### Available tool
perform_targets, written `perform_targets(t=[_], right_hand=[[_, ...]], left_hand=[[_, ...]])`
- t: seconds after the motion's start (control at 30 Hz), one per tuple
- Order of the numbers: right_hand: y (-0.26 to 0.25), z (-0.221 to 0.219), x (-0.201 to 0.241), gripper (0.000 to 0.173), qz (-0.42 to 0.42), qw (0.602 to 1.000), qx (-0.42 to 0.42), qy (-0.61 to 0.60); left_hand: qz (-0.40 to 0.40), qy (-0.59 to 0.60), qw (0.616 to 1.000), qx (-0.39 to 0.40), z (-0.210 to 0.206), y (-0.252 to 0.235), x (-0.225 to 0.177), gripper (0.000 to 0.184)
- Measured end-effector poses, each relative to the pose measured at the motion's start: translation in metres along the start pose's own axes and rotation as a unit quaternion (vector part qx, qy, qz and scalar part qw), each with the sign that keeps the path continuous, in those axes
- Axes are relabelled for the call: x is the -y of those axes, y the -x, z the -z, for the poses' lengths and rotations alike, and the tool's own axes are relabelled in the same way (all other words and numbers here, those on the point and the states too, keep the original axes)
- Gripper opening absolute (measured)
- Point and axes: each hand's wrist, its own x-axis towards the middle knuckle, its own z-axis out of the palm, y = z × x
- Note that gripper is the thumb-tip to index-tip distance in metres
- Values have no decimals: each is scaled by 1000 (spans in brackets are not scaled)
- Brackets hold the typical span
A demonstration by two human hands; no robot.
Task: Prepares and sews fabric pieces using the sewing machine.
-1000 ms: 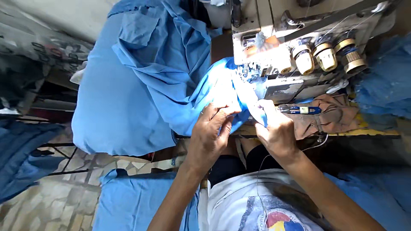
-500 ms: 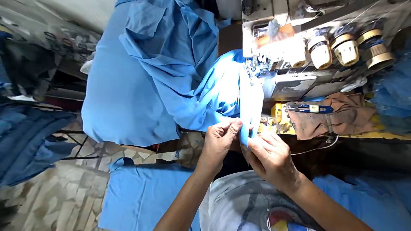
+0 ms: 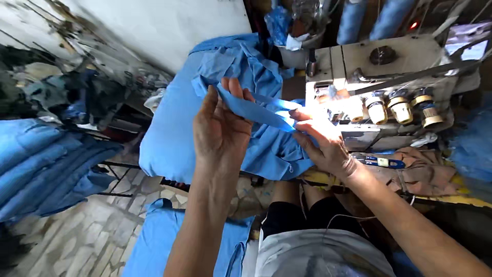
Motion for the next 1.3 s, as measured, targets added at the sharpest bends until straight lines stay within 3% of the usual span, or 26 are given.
perform_targets(t=[0.23, 0.3, 0.4, 0.5, 0.57, 0.63, 0.73, 0.87, 1.1, 1.3], right_hand=[[-11, -4, 11, 16, -7, 998, -1, -66], [-11, -3, 13, 15, -20, 997, -4, -74], [-5, 16, 34, 16, -62, 989, 49, -122], [31, 47, 89, 33, -110, 974, 138, -139], [64, 51, 117, 34, -153, 976, 144, -56], [91, 45, 132, 32, -191, 973, 125, 34], [102, 39, 143, 32, -204, 970, 97, 92], [104, 31, 137, 26, -188, 972, 86, 109], [88, 28, 94, 34, -208, 976, 14, -59], [80, 30, 99, 33, -236, 967, -12, -98]], left_hand=[[-7, 78, 997, 13, 7, 9, 7, 39], [10, 108, 992, 66, 13, 14, 9, 34], [93, 97, 960, 247, 32, 33, 14, 16], [246, -65, 947, 196, 40, 70, 32, 35], [333, -142, 922, 136, 54, 80, 55, 49], [361, -207, 906, 80, 64, 83, 79, 46], [313, -294, 900, 70, 67, 79, 95, 37], [272, -301, 911, 69, 58, 77, 98, 28], [212, -151, 964, 47, 24, 67, 68, 35], [148, -126, 977, 84, 25, 63, 59, 20]])
